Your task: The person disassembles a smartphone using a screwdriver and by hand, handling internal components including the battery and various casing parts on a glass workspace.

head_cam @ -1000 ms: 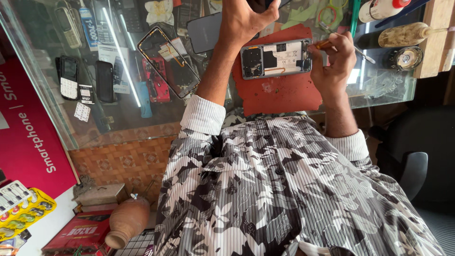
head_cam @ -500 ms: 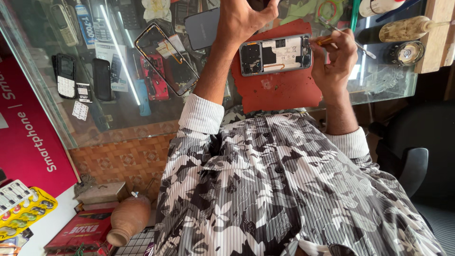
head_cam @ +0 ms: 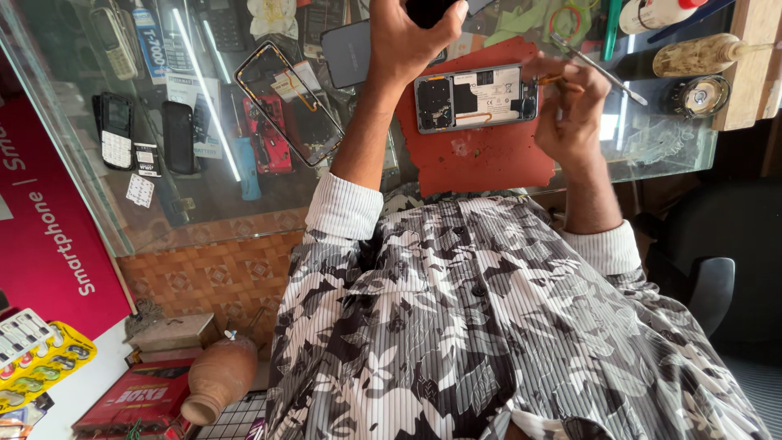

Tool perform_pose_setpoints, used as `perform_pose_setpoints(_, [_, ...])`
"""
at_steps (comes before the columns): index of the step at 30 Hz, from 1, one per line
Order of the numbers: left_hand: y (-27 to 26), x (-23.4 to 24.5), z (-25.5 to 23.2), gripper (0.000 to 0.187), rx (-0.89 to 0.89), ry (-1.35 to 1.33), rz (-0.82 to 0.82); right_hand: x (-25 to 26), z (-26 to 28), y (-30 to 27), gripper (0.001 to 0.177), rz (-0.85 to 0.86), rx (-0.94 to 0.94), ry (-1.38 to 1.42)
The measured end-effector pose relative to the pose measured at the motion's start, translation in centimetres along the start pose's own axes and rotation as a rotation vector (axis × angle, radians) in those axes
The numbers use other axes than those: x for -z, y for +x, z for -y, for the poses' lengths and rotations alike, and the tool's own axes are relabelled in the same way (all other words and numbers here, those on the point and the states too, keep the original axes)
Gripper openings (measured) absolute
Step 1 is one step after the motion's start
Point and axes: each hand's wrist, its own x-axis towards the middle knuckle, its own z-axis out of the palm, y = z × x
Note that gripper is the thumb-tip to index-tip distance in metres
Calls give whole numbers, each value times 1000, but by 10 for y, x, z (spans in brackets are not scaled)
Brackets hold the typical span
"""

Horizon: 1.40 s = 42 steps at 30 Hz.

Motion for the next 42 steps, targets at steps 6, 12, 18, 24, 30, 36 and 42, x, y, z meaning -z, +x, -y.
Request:
perform_pose_setpoints(6, [-12, 5, 18, 21, 197, -156, 65, -5, -4, -6, 63, -146, -144, -53])
perform_pose_setpoints(12, [-14, 4, 15, 22, 132, -201, -10, 2, -11, -12, 61, -36, -59, 45])
perform_pose_setpoints(18, [-15, 4, 11, 20, 179, -238, 20, 3, -3, -8, 60, -79, -184, 154])
perform_pose_setpoints(24, [-13, 2, 7, 19, 272, -258, 68, 1, -9, -7, 67, -152, -85, -65])
perform_pose_setpoints(30, [-13, -2, 2, 22, 168, -216, 41, 0, -2, 0, 66, -39, 33, 65])
perform_pose_setpoints(36, [-15, 0, 10, 22, 164, -187, 81, 5, -3, -9, 69, -103, -219, -40])
perform_pose_setpoints(42, [-12, -1, 3, 25, 101, -169, 57, 2, -6, -5, 67, -101, -86, -58])
